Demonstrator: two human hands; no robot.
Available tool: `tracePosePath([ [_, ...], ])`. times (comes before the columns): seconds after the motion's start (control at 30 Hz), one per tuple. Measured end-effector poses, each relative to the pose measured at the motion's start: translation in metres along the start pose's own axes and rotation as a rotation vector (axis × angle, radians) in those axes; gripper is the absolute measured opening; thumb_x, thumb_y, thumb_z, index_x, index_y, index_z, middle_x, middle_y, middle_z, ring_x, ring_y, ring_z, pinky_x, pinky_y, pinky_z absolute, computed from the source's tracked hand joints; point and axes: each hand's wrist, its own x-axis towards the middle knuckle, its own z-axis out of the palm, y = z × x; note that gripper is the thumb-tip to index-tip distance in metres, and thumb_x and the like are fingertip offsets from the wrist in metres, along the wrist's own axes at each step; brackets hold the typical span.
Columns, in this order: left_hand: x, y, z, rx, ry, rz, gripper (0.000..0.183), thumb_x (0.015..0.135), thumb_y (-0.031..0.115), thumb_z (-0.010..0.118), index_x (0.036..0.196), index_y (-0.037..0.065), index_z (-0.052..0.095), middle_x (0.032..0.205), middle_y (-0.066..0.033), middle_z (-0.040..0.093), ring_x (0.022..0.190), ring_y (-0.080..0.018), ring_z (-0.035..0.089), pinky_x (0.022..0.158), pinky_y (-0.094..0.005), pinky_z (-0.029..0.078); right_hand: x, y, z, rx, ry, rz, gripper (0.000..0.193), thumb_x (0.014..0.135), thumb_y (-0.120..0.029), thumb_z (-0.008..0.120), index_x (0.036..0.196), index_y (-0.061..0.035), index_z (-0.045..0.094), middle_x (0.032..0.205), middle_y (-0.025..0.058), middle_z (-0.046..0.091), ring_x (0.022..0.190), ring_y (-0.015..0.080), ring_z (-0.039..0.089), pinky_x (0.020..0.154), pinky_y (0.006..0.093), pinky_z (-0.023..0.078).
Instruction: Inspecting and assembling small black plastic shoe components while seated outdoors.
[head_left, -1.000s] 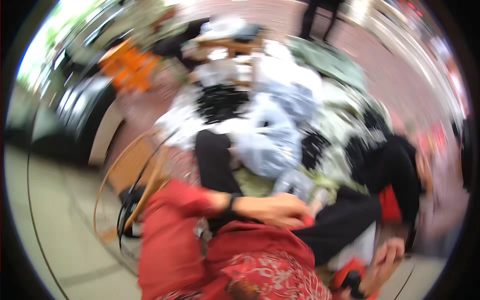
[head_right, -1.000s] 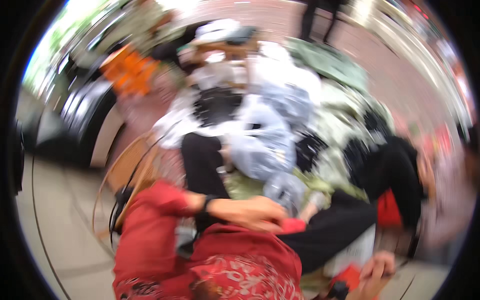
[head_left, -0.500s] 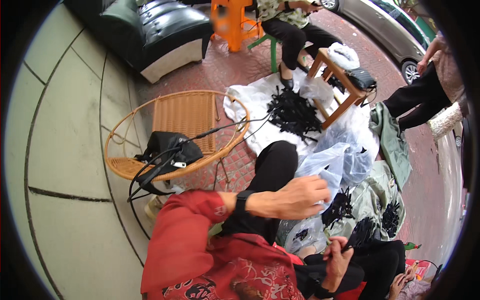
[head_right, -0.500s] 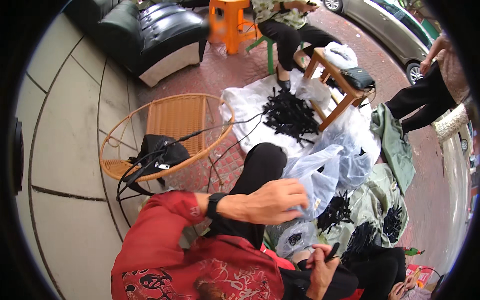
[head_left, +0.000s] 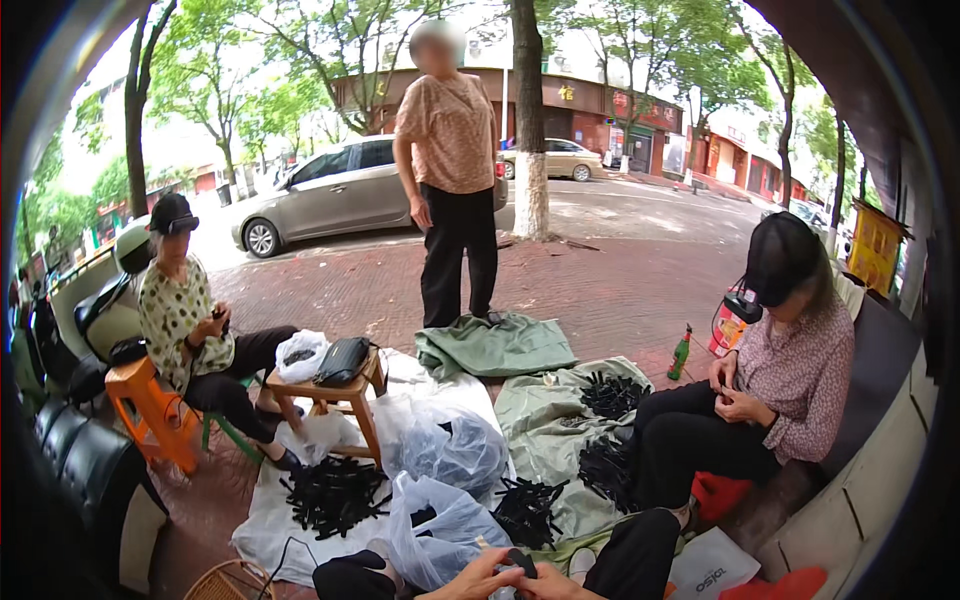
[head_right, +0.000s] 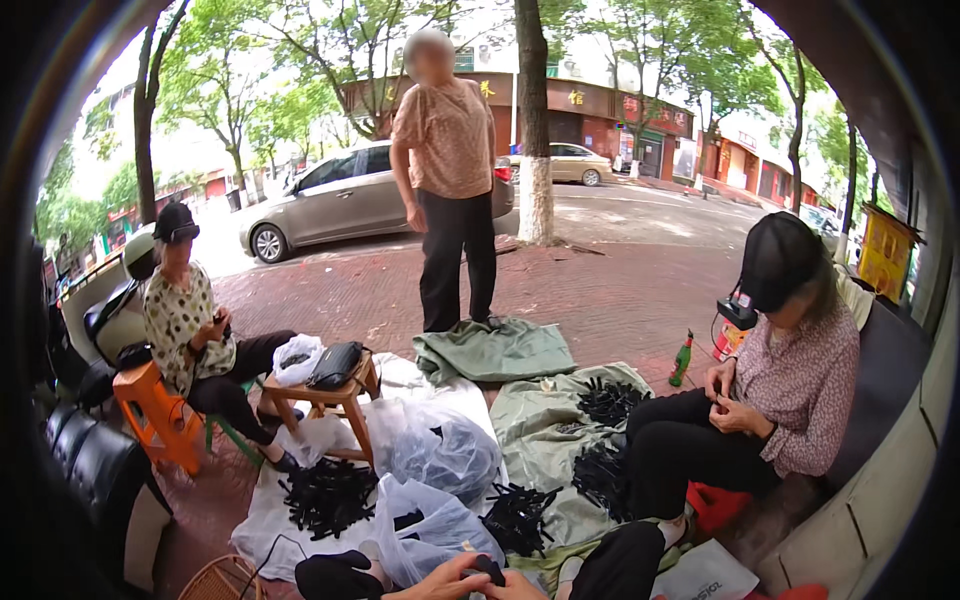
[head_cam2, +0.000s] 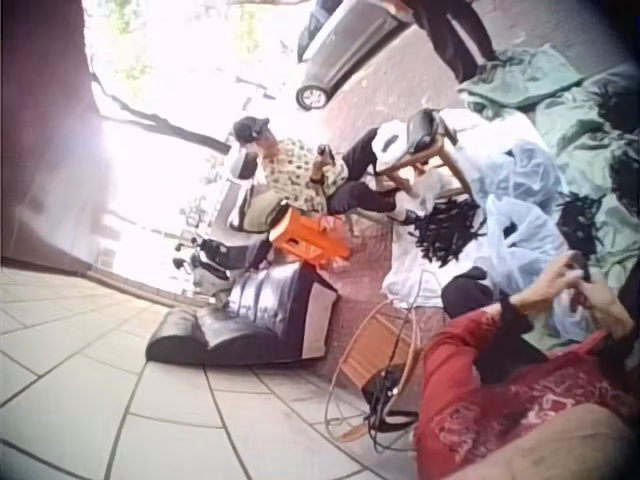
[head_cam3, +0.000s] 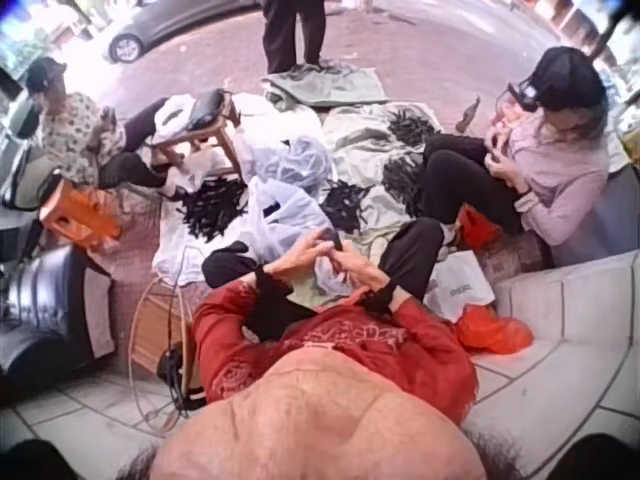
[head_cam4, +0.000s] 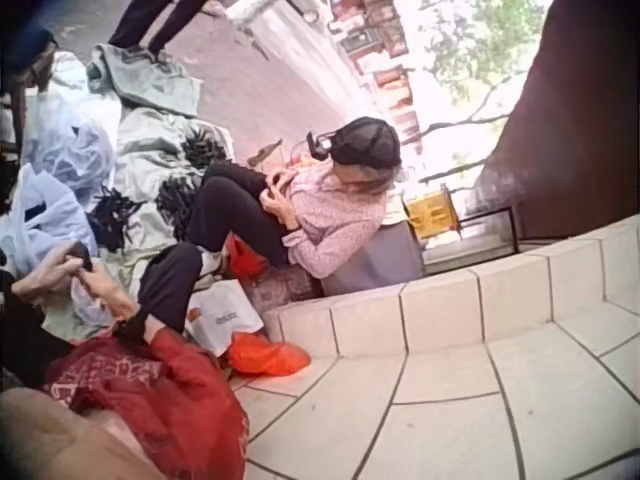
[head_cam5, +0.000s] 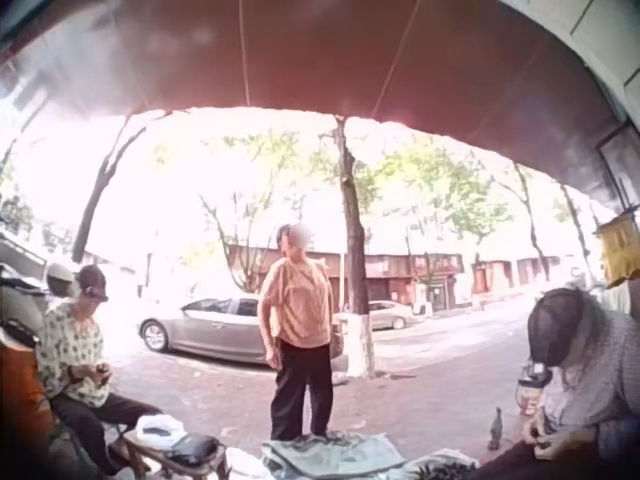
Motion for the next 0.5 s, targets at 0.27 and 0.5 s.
tracePosePath([
  [0.27, 0.017, -0.033, -0.002, -0.286, -0.117, -0.134, 0.029, 0.086, 0.022, 0.045, 0.105, 0.001, 0.049, 0.080, -0.0081, 0.058, 0.064, -0.0162, 0.058, 0.061, -0.0264, 0.047, 0.036, 0.028, -0.002, 0.111, -0.109, -0.014, 0.016, 0.081, -0.021, 0.054, 0.077, -0.0053, 0.057, 0.056, -0.0004, 0.052, 0.048, 0.0069, 0.048, 0.043, 0.0192, 0.036],
  [0.5, 0.026, -0.056, -0.038, -0.830, 0.329, -0.094, 0.029, 0.086, 0.028, 0.041, 0.080, 0.002, 0.052, 0.074, -0.0084, 0.056, 0.070, -0.0169, 0.056, 0.064, -0.0296, 0.046, 0.020, 0.002, -0.008, -0.480, -0.260, 0.216, 0.028, 0.080, -0.014, 0.052, 0.105, -0.0015, 0.050, 0.075, 0.0053, 0.060, 0.059, 0.0098, 0.056, 0.050, 0.0210, 0.044],
])
